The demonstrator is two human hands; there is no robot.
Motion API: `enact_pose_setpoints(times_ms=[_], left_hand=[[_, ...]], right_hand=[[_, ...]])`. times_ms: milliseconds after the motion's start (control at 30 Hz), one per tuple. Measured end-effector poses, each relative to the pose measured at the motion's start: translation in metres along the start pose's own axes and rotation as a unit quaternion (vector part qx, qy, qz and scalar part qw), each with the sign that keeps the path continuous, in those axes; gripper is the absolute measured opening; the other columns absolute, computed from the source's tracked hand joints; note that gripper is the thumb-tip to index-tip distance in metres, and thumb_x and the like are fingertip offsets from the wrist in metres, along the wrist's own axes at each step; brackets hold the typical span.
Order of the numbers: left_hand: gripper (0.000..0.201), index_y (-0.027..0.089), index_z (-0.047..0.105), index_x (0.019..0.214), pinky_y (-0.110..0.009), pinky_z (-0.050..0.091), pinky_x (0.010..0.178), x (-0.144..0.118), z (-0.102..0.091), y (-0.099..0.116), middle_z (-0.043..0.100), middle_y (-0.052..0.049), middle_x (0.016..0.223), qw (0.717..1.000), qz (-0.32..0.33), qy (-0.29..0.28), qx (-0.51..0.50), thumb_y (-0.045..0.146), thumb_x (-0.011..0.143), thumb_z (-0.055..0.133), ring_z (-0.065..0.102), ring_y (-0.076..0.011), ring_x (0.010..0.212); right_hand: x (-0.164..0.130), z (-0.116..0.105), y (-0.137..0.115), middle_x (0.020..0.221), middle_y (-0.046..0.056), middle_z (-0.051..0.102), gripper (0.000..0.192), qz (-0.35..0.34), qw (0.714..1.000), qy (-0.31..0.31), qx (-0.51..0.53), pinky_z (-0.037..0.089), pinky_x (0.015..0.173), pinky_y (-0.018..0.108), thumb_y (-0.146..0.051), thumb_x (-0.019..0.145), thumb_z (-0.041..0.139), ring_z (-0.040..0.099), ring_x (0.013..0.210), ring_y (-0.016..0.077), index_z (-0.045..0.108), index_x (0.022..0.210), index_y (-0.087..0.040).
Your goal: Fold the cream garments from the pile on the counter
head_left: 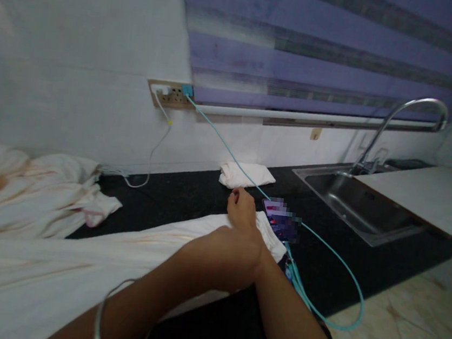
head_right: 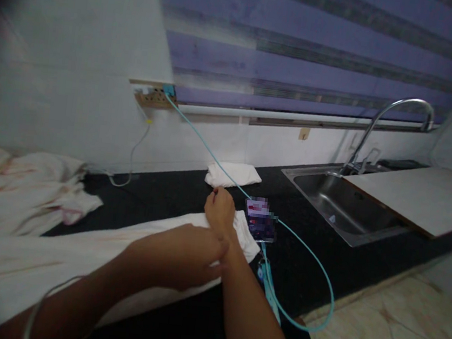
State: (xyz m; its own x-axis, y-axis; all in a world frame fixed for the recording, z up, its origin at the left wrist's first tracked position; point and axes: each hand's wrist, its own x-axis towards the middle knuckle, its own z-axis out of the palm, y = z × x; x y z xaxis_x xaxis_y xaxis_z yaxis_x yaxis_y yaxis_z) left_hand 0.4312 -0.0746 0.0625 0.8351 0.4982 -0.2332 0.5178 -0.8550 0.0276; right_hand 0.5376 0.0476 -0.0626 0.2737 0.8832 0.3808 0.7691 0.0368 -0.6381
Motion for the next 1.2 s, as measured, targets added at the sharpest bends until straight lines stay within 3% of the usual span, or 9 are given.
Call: enact_pose_setpoints(times_ms=[167, 300, 400, 500, 667, 800, 1033, 1200], left_hand=[[0.032, 0.015, 0.069, 0.113, -0.047, 0.056, 0.093, -0.029, 0.052, -0.063, 0.068, -0.018, 0.124, 0.997, -0.073, 0.003, 0.031, 0.039, 0.092, 0.063, 0.066, -0.0334, 0.111], [0.028, 0.017, 0.068, 0.106, -0.046, 0.055, 0.089, -0.050, 0.081, -0.084, 0.070, -0.015, 0.113, 0.992, -0.117, 0.020, 0.043, 0.029, 0.100, 0.044, 0.068, -0.0299, 0.101], [0.040, 0.016, 0.067, 0.103, -0.047, 0.056, 0.087, -0.058, 0.084, -0.076, 0.071, -0.015, 0.103, 0.991, -0.122, 0.025, 0.045, 0.028, 0.104, 0.029, 0.069, -0.0289, 0.094], [0.041, 0.015, 0.068, 0.098, -0.046, 0.056, 0.087, -0.062, 0.082, -0.056, 0.070, -0.015, 0.101, 0.992, -0.111, 0.038, 0.055, 0.029, 0.105, 0.030, 0.068, -0.0278, 0.094], [0.028, 0.015, 0.069, 0.103, -0.042, 0.058, 0.079, -0.066, 0.096, -0.027, 0.070, -0.015, 0.103, 0.992, -0.107, -0.032, 0.056, 0.019, 0.098, 0.041, 0.068, -0.0281, 0.097], [0.034, 0.017, 0.066, 0.115, -0.042, 0.060, 0.076, -0.073, 0.112, -0.015, 0.071, -0.014, 0.107, 0.986, -0.143, -0.064, 0.060, 0.008, 0.093, 0.041, 0.071, -0.0290, 0.097], [0.038, 0.018, 0.068, 0.110, -0.058, 0.056, 0.094, -0.084, 0.118, 0.003, 0.072, -0.014, 0.111, 0.979, -0.194, -0.011, 0.062, 0.016, 0.102, 0.031, 0.069, -0.0334, 0.106], [0.030, 0.019, 0.068, 0.115, -0.054, 0.056, 0.096, -0.100, 0.119, -0.004, 0.071, -0.014, 0.117, 0.979, -0.205, 0.006, 0.008, 0.029, 0.103, 0.043, 0.066, -0.0323, 0.111]], right_hand=[[0.002, 0.006, 0.002, 0.113, 0.011, 0.074, 0.026, -0.003, 1.000, -0.003, 0.011, 0.044, 0.094, 0.027, -0.020, 0.101, 0.048, 0.066, 0.110, 0.0203, 0.068, 0.118, -0.015], [0.003, 0.005, 0.001, 0.113, 0.011, 0.074, 0.024, 0.000, 1.000, -0.001, 0.018, 0.045, 0.092, 0.027, -0.020, 0.101, 0.050, 0.066, 0.107, 0.0202, 0.068, 0.116, -0.015], [0.003, 0.001, 0.000, 0.109, 0.010, 0.074, 0.023, -0.005, 1.000, 0.002, 0.021, 0.045, 0.089, 0.026, -0.020, 0.101, 0.050, 0.067, 0.102, 0.0191, 0.069, 0.112, -0.015], [0.005, -0.003, 0.001, 0.108, 0.011, 0.074, 0.022, -0.005, 1.000, -0.008, 0.011, 0.045, 0.087, 0.025, -0.019, 0.101, 0.050, 0.067, 0.099, 0.0185, 0.070, 0.109, -0.014], [0.006, -0.006, 0.004, 0.108, 0.014, 0.075, 0.023, 0.007, 0.998, -0.043, -0.034, 0.045, 0.085, 0.027, -0.019, 0.100, 0.050, 0.069, 0.101, 0.0206, 0.071, 0.106, -0.013], [0.002, -0.002, 0.005, 0.111, 0.014, 0.075, 0.023, 0.011, 0.995, -0.072, -0.062, 0.047, 0.086, 0.028, -0.022, 0.100, 0.051, 0.070, 0.103, 0.0226, 0.071, 0.109, -0.014], [-0.002, 0.006, 0.006, 0.114, 0.017, 0.074, 0.025, 0.016, 0.990, -0.083, -0.114, 0.049, 0.091, 0.034, -0.024, 0.100, 0.051, 0.069, 0.110, 0.0273, 0.071, 0.113, -0.014], [0.000, 0.010, 0.010, 0.113, 0.015, 0.075, 0.026, 0.011, 0.989, -0.083, -0.124, 0.049, 0.091, 0.034, -0.027, 0.101, 0.050, 0.070, 0.110, 0.0268, 0.071, 0.112, -0.016]])
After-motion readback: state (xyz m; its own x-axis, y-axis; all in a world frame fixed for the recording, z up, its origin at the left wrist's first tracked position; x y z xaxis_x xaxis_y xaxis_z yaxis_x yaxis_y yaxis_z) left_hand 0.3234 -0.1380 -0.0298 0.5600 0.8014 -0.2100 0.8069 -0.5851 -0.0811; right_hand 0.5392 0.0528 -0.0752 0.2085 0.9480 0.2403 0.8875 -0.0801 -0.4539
